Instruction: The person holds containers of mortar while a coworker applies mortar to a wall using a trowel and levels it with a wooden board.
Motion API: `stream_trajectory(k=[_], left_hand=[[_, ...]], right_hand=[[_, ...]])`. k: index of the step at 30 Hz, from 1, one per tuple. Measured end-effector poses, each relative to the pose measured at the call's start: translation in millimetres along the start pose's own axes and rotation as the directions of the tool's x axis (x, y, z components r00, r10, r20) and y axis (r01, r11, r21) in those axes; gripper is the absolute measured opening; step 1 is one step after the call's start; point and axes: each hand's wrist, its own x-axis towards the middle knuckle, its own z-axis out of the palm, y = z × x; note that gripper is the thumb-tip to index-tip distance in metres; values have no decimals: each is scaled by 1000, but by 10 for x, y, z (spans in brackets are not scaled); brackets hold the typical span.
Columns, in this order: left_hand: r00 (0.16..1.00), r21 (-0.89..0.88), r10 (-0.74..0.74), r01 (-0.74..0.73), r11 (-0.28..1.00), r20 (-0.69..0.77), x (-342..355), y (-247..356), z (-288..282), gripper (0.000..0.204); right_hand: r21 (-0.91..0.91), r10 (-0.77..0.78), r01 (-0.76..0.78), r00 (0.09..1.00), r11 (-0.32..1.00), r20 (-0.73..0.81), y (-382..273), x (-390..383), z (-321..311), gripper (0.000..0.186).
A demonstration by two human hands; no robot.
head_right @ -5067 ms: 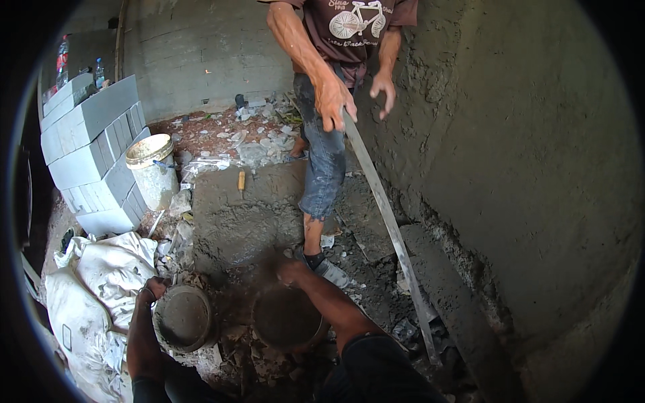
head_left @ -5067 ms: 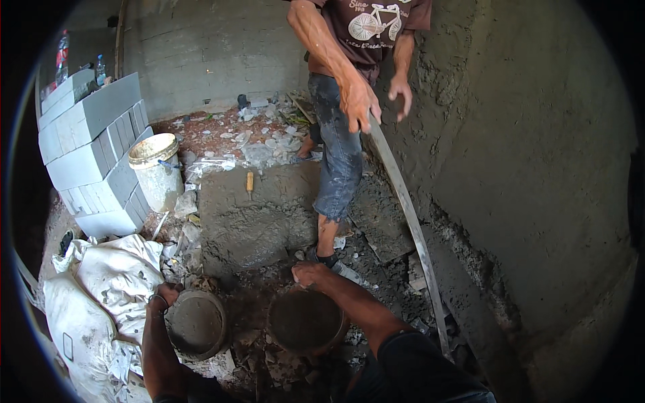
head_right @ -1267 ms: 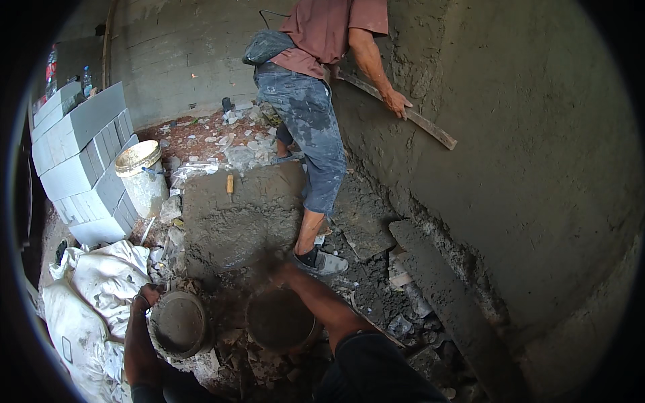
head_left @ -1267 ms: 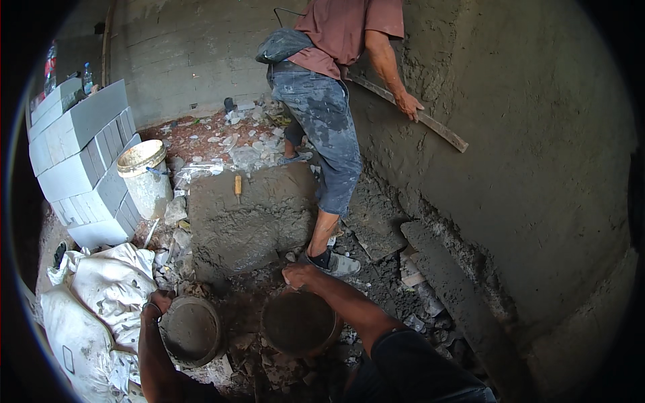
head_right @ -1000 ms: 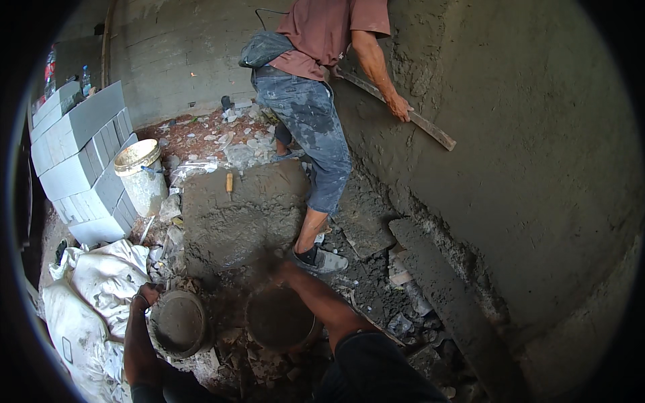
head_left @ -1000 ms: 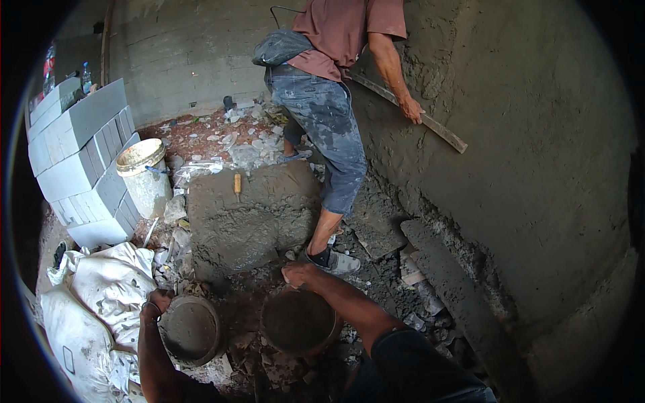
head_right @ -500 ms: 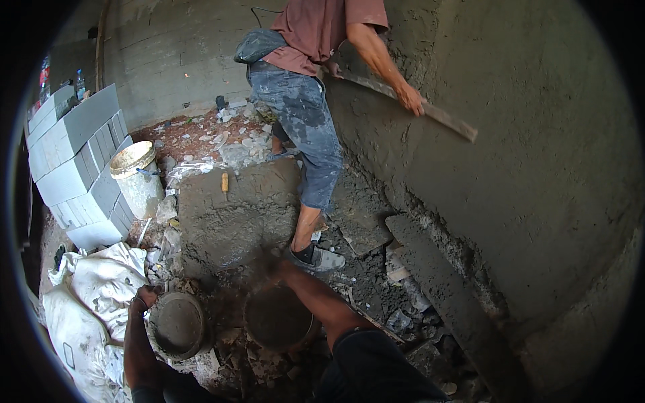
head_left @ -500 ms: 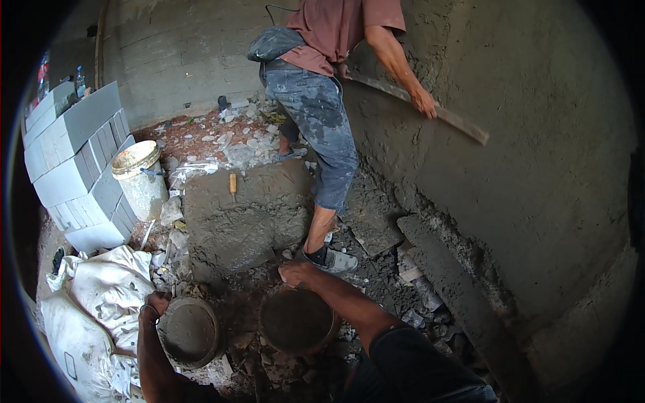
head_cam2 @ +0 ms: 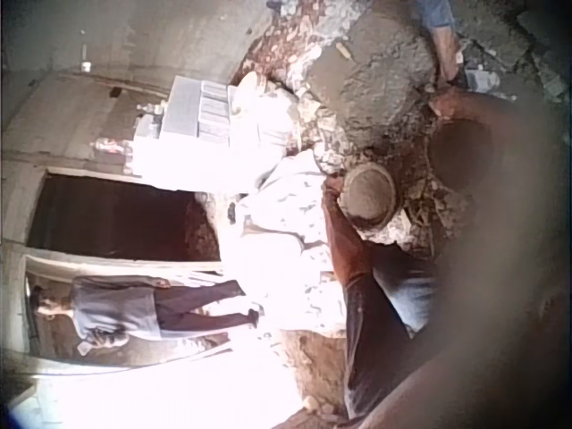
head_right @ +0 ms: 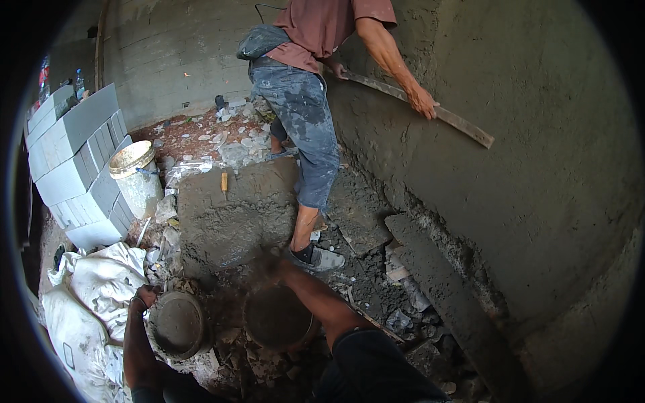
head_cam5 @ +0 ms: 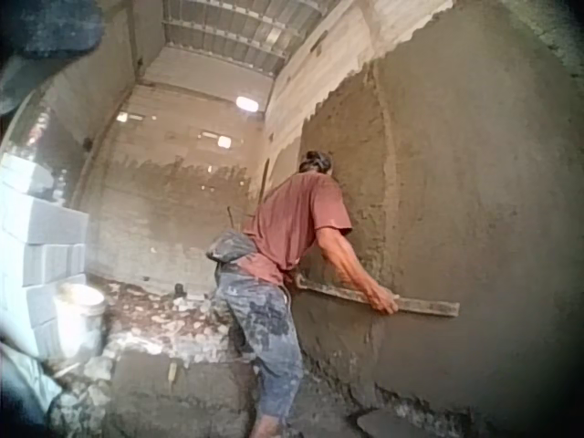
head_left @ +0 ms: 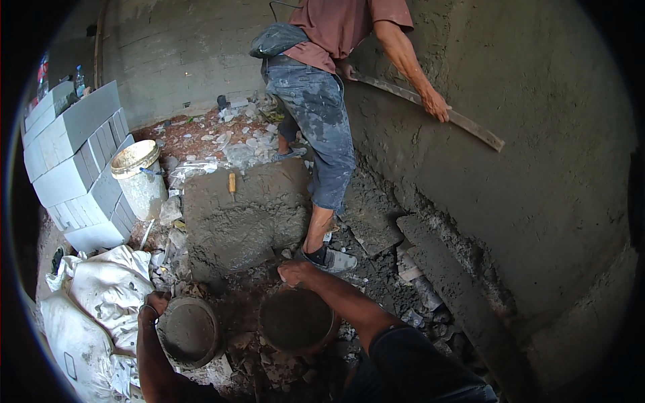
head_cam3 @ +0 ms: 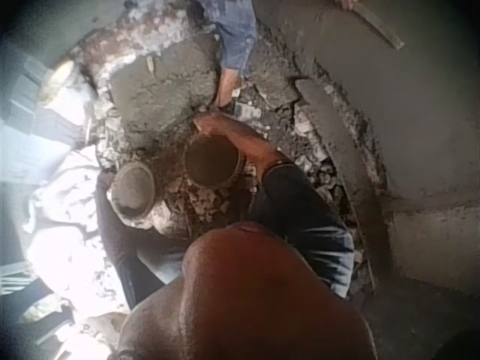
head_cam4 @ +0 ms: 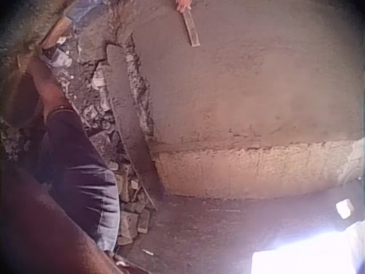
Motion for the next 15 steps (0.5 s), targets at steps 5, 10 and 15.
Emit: stream_trajectory(k=[5,10,15], left_hand=[[1000,-25,-11,12,1000,29,28,167,-9,41],[999,-3,-23,23,1000,33,-55,20,-43,42],[999,20,-15,14,1000,48,66,-42,18,43]], right_hand=[[108,-145,158,982,982,-119,175,-159,12,20],[-32,143,-143,990,989,-7,-337,11,-185,20],[-15,321,-324,942,946,-98,-858,-110,-628,22]])
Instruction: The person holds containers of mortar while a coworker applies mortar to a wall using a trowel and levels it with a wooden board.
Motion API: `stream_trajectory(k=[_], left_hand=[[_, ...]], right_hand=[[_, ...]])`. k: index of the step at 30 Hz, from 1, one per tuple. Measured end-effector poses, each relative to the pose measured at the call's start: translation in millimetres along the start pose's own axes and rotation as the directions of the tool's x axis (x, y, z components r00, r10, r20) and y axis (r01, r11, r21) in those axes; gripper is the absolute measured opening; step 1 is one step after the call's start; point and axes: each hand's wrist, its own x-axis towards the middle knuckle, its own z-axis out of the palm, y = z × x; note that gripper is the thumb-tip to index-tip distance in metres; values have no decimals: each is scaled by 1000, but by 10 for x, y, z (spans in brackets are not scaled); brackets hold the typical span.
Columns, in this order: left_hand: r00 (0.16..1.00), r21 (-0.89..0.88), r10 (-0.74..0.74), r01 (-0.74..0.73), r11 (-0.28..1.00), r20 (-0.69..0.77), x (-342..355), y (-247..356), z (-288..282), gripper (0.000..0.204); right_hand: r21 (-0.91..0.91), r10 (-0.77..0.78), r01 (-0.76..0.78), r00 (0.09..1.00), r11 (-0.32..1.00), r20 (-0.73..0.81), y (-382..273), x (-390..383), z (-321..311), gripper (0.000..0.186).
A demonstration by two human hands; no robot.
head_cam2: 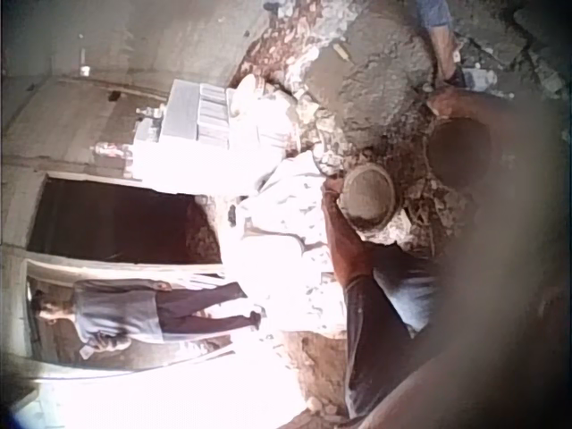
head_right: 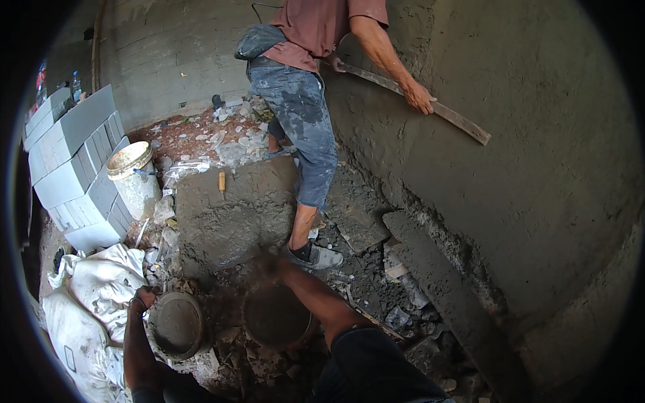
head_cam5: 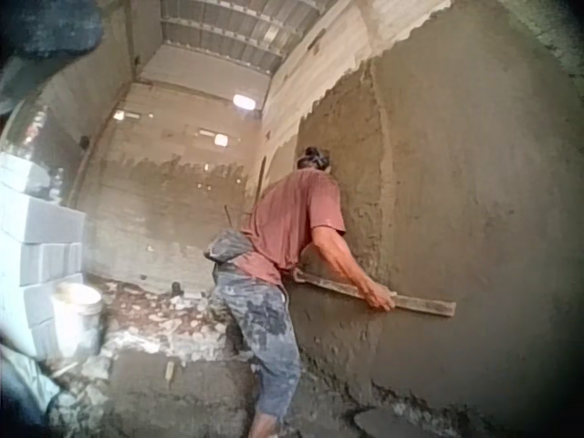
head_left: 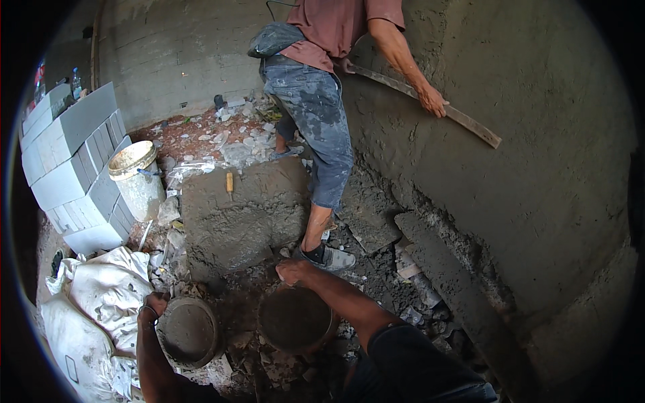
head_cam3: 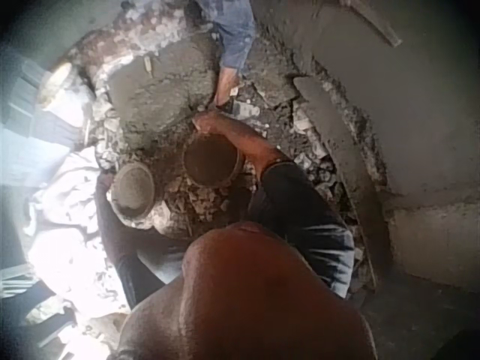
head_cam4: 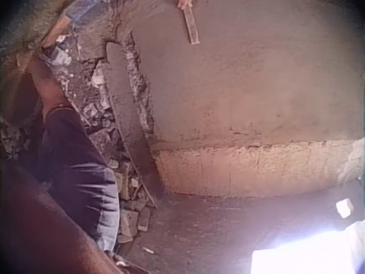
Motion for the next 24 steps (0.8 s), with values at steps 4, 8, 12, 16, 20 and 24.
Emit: stream_trajectory(k=[4,8,12,16,20,24], left_hand=[[1000,-9,-1,1,1000,29,5,187,-9,42],[1000,-17,-2,2,1000,26,-25,134,-19,42],[1000,-23,1,-1,1000,1,-50,49,-15,41],[999,-27,37,-37,999,-13,27,219,16,41],[1000,-3,12,-12,1000,-12,-54,55,-22,40],[999,14,44,-44,999,-19,-44,55,-30,42]], right_hand=[[-50,25,-27,999,998,-41,214,-20,156,22],[-49,25,-26,999,998,-23,181,20,179,21],[-41,31,-30,999,999,22,81,66,112,21],[-67,58,-49,988,997,140,357,61,195,23],[56,61,-67,993,996,103,57,73,57,25],[45,78,-81,995,996,62,176,100,187,22]])
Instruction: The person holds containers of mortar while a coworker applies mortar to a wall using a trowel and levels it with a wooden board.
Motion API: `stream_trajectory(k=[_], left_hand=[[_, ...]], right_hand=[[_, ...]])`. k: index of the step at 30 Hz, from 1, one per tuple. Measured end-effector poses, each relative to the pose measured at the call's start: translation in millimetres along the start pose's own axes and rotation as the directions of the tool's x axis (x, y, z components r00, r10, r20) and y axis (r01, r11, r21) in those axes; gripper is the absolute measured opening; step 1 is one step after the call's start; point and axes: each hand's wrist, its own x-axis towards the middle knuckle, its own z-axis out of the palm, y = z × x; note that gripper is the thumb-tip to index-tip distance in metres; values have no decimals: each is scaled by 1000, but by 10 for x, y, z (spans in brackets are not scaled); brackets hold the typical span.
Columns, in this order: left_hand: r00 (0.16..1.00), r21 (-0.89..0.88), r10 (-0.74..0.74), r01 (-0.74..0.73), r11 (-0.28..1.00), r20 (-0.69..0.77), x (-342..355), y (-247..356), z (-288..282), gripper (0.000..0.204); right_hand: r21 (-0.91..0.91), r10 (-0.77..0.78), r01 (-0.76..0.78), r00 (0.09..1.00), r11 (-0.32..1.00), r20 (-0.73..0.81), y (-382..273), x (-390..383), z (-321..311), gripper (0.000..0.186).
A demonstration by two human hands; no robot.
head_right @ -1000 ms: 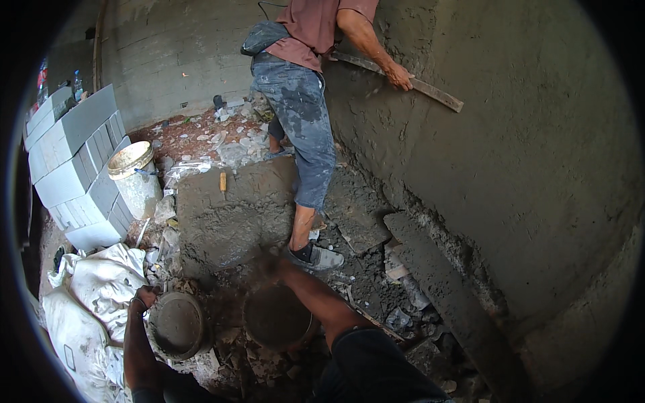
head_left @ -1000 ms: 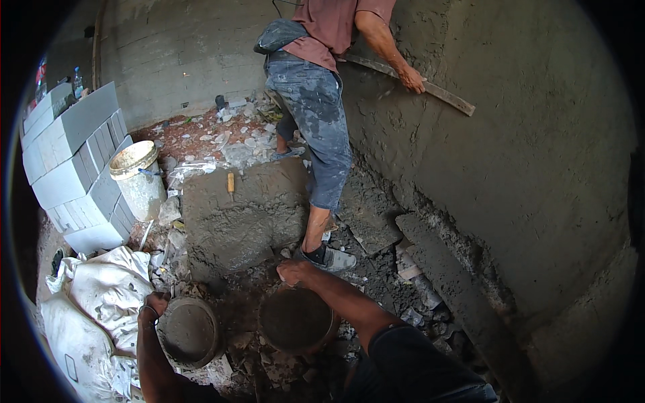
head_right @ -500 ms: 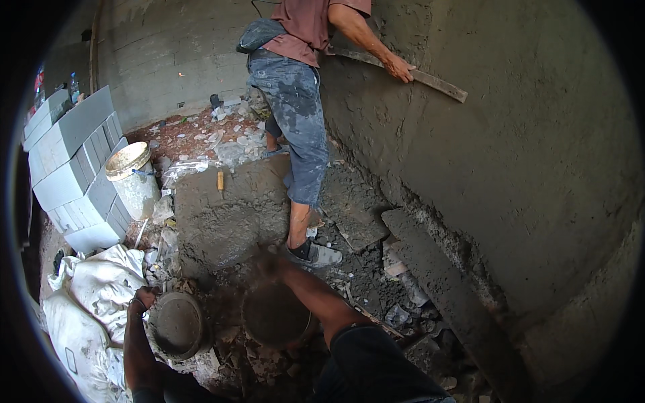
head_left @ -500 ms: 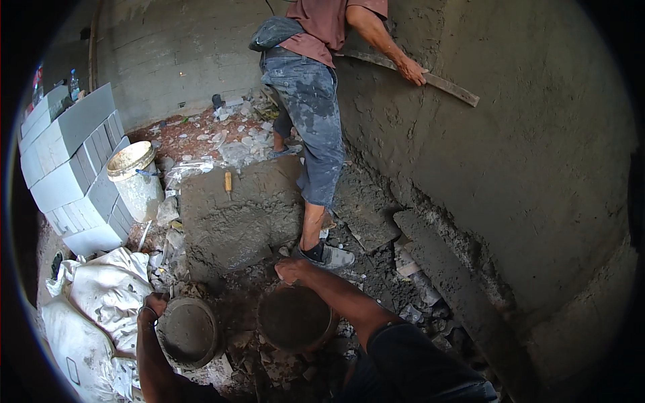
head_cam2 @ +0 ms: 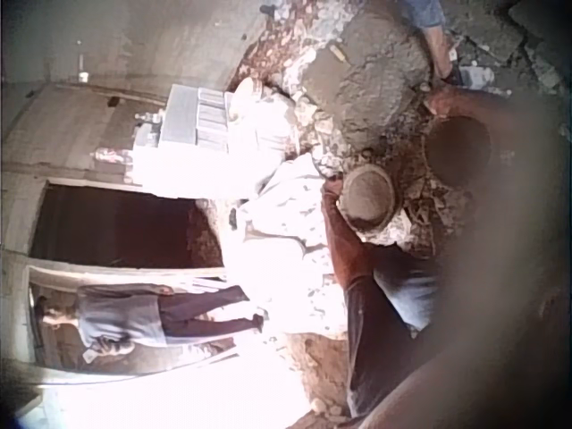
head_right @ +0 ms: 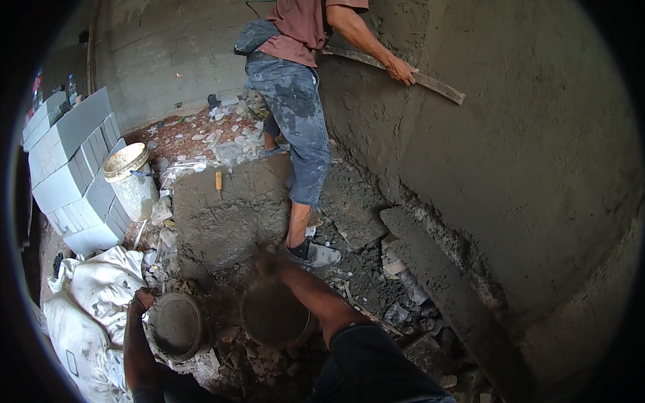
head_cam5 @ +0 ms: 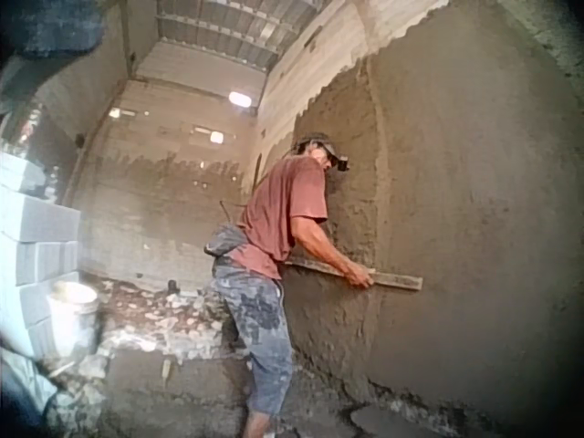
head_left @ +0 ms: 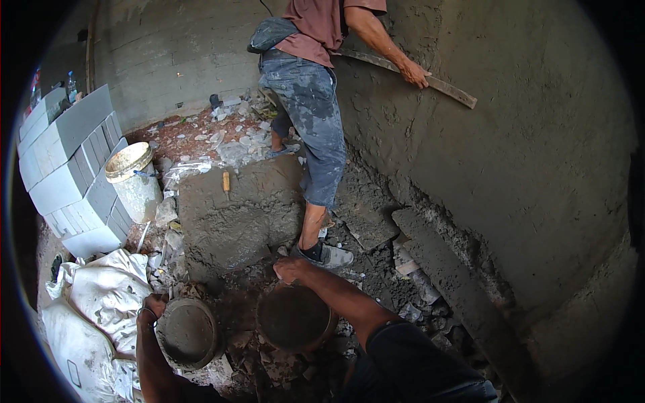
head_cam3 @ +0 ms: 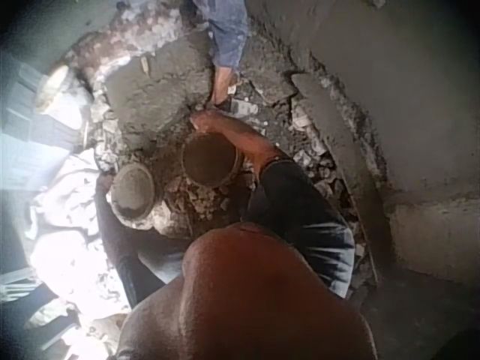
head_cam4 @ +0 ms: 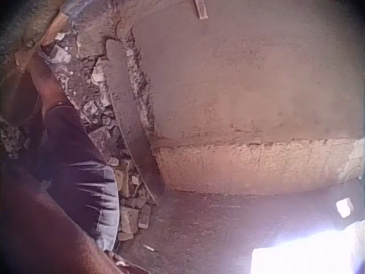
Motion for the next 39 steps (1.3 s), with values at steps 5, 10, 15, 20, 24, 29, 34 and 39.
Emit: stream_trajectory(k=[5,10,15,20,24,29,34,39], left_hand=[[1000,-27,27,-27,999,8,-7,124,0,43],[999,-5,34,-34,999,-37,-60,-24,-14,44],[1000,28,1,-1,1000,7,-48,153,-46,44],[999,19,-25,24,1000,24,19,137,-14,45],[1000,-6,-15,15,1000,3,22,68,4,46],[997,-32,-72,72,997,6,-110,-9,-54,46],[1000,-6,19,-19,1000,-7,29,192,4,45],[1000,3,-4,4,1000,-15,-104,196,-74,45]], right_hand=[[61,-14,21,993,998,-116,281,72,248,15],[-88,-88,82,993,993,-75,89,112,189,35],[-84,5,-18,987,996,-159,204,65,271,53],[-324,-95,54,989,945,-112,320,96,323,49],[-227,-27,19,999,974,-29,248,115,254,49],[-252,-92,69,993,965,-79,79,135,256,53],[-92,17,-32,987,995,-157,428,89,378,56],[-148,-63,51,995,988,-83,260,106,283,43]])
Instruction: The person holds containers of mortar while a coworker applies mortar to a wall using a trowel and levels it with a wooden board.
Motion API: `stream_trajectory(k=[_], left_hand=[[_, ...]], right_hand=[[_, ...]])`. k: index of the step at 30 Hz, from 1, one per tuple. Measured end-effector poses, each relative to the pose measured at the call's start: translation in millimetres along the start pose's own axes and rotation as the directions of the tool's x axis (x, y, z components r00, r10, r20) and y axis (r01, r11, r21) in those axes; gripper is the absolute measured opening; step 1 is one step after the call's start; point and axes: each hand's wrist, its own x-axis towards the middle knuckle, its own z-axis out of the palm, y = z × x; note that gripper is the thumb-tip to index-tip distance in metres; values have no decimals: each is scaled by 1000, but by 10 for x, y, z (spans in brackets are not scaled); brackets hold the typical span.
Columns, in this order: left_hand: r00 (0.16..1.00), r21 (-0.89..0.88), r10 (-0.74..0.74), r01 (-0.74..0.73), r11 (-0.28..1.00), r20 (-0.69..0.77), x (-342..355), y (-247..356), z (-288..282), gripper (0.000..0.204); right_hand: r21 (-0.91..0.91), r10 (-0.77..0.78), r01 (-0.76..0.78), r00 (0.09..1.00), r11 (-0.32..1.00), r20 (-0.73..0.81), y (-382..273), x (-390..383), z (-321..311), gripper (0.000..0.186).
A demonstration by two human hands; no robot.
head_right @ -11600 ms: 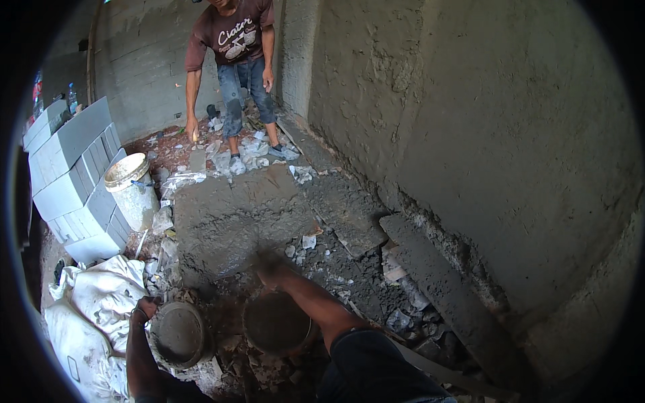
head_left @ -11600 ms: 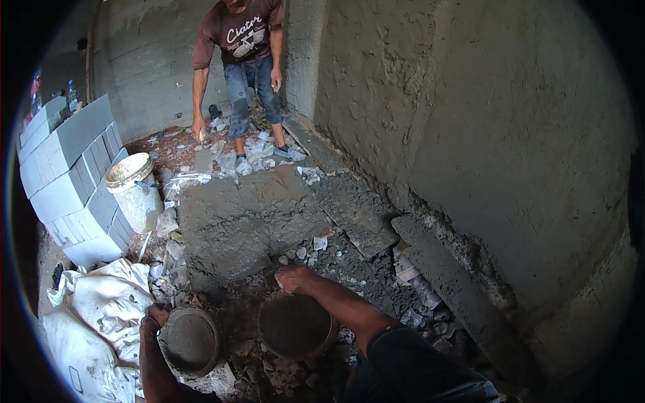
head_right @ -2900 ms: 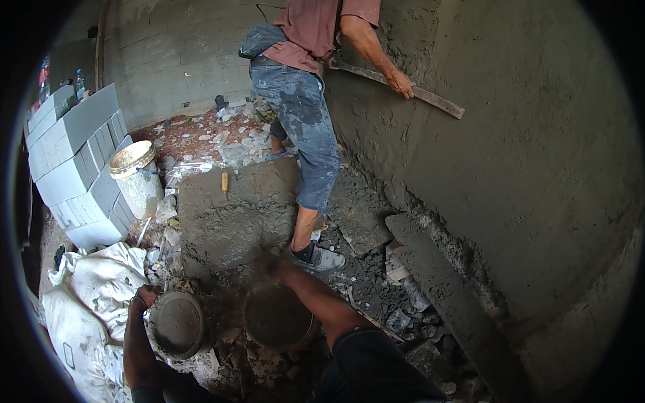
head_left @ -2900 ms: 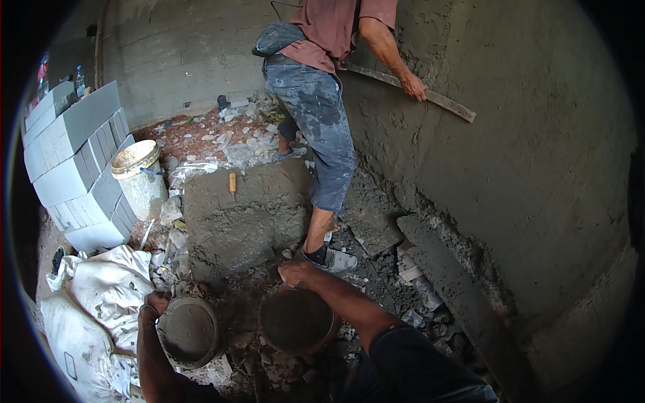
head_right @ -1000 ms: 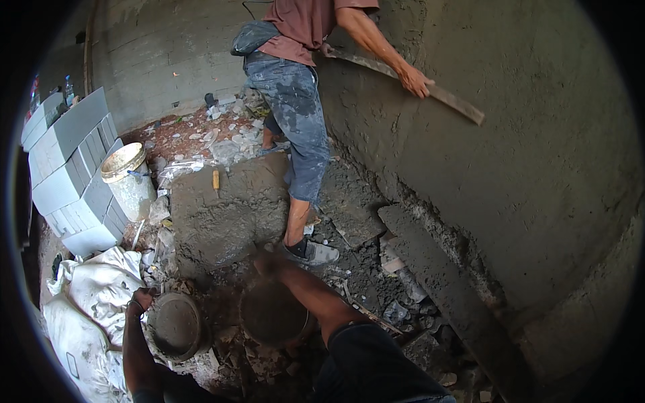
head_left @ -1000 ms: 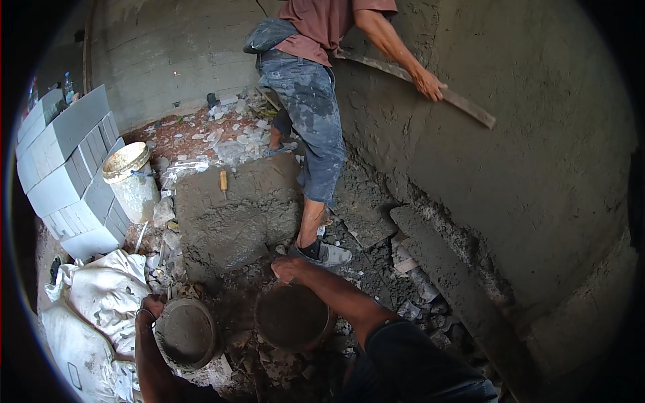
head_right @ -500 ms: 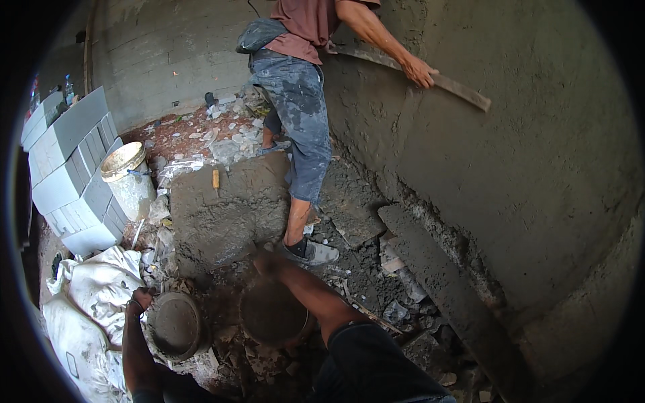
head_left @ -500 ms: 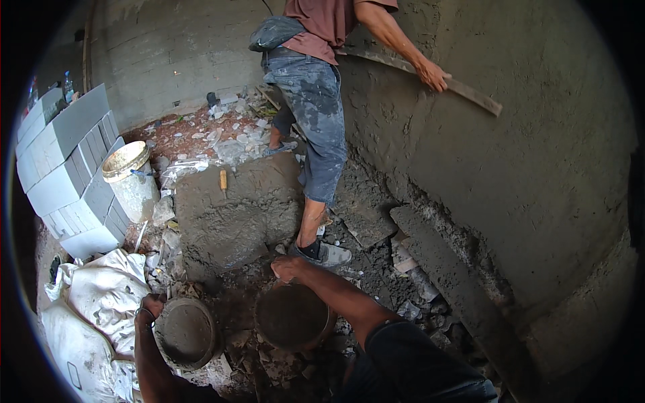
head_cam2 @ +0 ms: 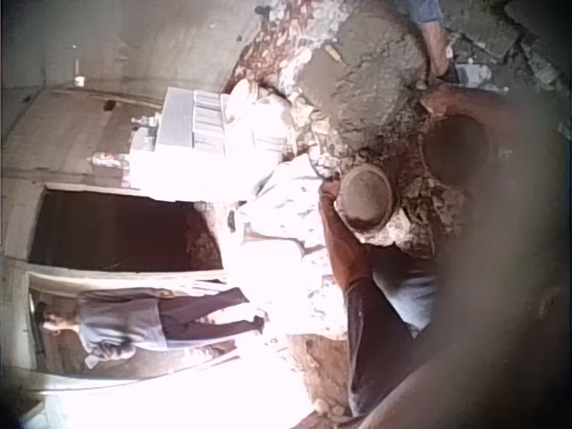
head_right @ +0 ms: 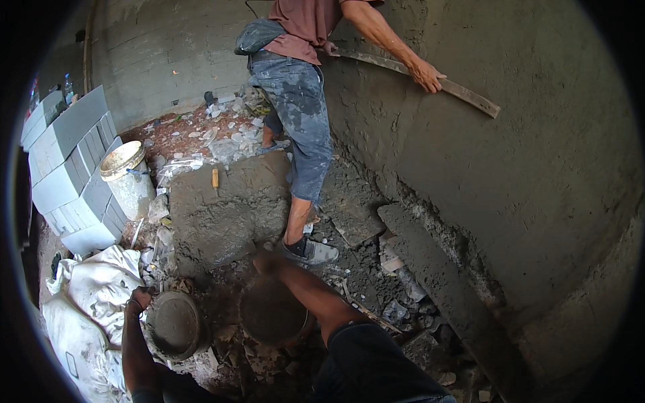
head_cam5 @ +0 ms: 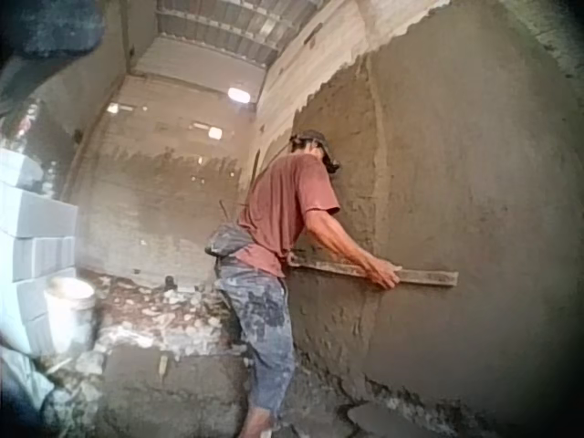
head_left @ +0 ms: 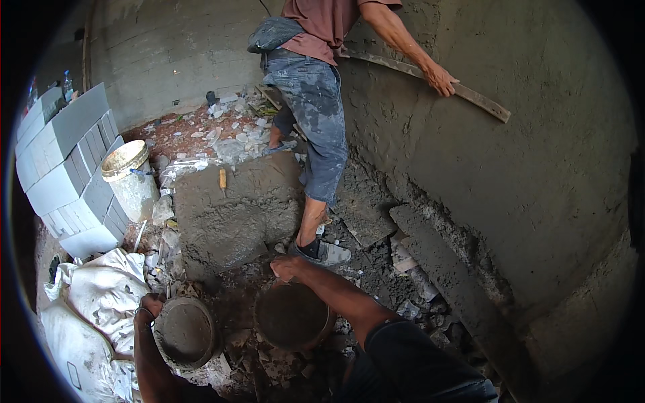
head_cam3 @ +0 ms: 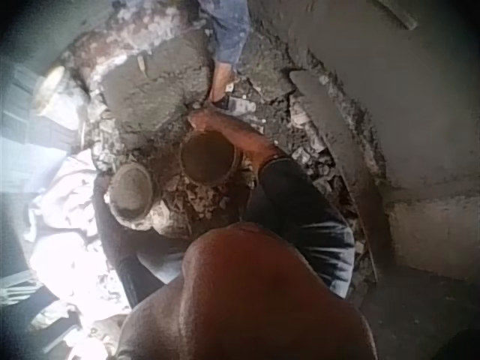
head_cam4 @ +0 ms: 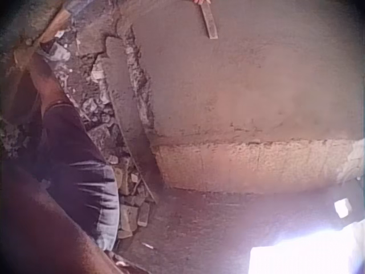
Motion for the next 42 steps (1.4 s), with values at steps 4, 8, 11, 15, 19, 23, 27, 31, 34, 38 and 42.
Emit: stream_trajectory(k=[4,8,11,15,19,23,27,31,34,38,42], left_hand=[[999,8,40,-40,999,3,80,-33,50,45],[1000,4,9,-9,1000,9,78,-87,65,44],[1000,5,8,-8,1000,5,81,-116,68,44],[1000,-11,-2,2,1000,4,131,-194,101,43],[1000,-42,12,-12,999,10,96,-142,83,42],[1000,-30,11,-10,1000,23,48,-10,43,41],[1000,-32,16,-16,999,8,84,-94,72,42],[1000,-69,-17,18,997,16,126,-178,114,43],[999,-31,10,-11,999,-42,200,-368,158,44],[998,19,8,-7,1000,-67,272,-361,228,44],[999,-37,1,-2,999,-46,280,-423,225,44]], right_hand=[[-94,-44,52,996,994,80,40,-7,-30,22],[-150,-86,104,989,983,117,-69,-18,-150,21],[-176,-20,27,999,984,41,-179,-80,-206,21],[-127,-21,24,999,992,25,-203,-95,-263,23],[-100,36,-25,993,995,112,-197,-86,-258,22],[-129,-16,27,996,991,82,-105,-67,-191,29],[-77,-16,23,996,997,91,-123,-63,-205,37],[-57,-21,28,992,998,127,-185,-63,-299,39],[-33,-2,6,994,999,111,-235,-46,-314,38],[-144,41,-15,983,989,178,-188,-51,-311,29],[-121,24,2,977,993,211,-246,-35,-347,24]])
